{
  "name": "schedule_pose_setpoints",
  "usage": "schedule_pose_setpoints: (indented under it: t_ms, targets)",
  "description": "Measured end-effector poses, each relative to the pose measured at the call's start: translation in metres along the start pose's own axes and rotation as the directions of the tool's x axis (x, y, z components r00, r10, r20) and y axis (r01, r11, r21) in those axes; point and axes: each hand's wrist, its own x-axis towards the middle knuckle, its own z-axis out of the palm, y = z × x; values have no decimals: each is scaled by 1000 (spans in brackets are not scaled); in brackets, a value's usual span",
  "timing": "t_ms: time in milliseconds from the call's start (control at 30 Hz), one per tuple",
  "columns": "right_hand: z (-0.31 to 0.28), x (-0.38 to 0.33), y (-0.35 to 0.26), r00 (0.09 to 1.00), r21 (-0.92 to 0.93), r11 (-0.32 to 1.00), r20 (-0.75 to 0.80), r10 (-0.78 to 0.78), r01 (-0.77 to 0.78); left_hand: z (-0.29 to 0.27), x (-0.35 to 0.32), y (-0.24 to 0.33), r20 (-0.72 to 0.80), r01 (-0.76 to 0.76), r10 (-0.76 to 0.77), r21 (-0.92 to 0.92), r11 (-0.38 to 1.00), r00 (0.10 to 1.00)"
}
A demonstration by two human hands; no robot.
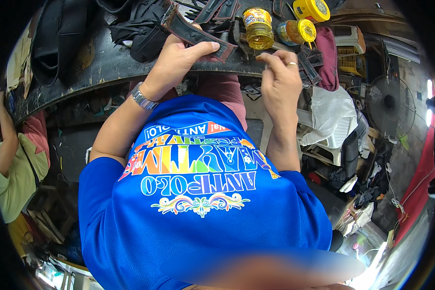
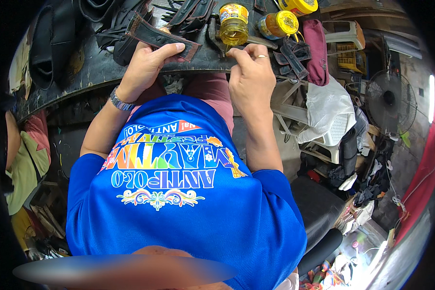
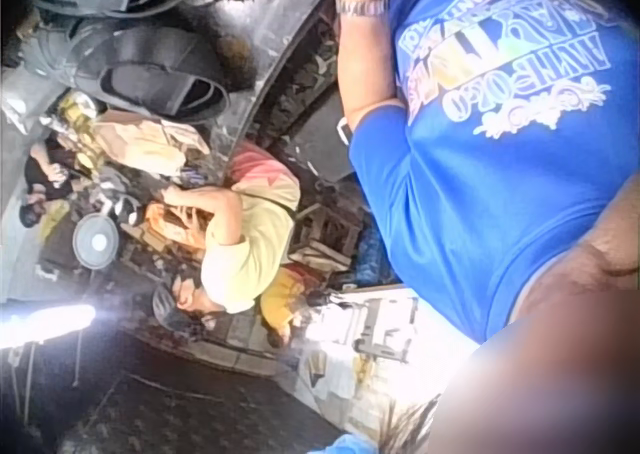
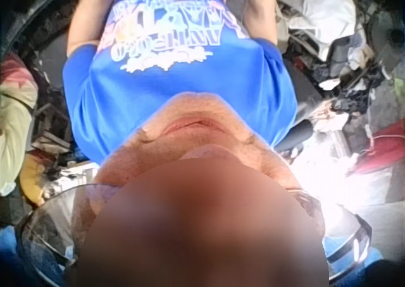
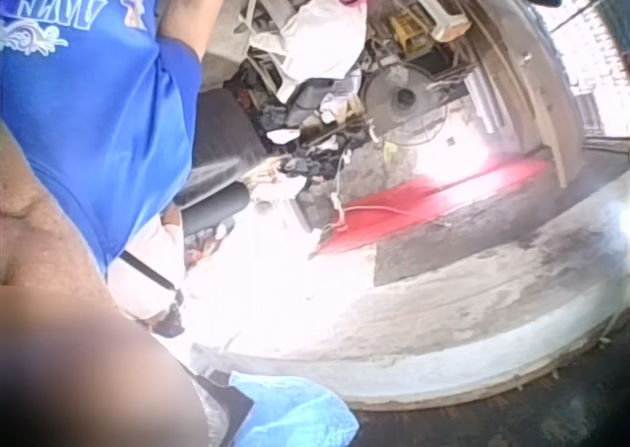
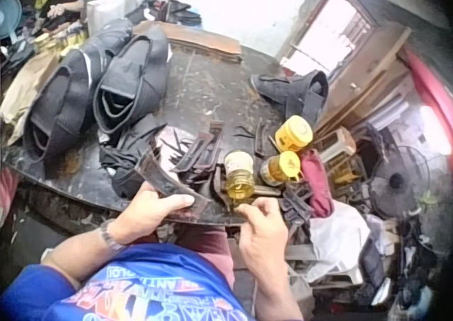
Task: The person applies glue to the edges of several black shoes and shoe parts using a small brush. They repeatedly dip the brush into a yellow-lidded glue jar and spread glue along seams and edges, handling each item one at a time.
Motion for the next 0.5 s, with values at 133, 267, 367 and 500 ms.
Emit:
schedule_pose_setpoints:
  t_ms: [133,267,367,500]
  targets:
    - [2,-3,-16,978,398,894,-129,-166,204,3,0,-1,28,-26,25,49,998,999]
    - [25,-2,-17,944,86,944,-118,-308,319,3,-2,-2,68,-5,8,-56,998,998]
    - [33,-5,-12,946,43,951,-123,-299,306,1,-5,-5,47,-3,8,-108,994,999]
    - [39,-5,-6,940,96,939,-126,-317,330,-3,-6,-8,57,15,-7,-141,990,998]
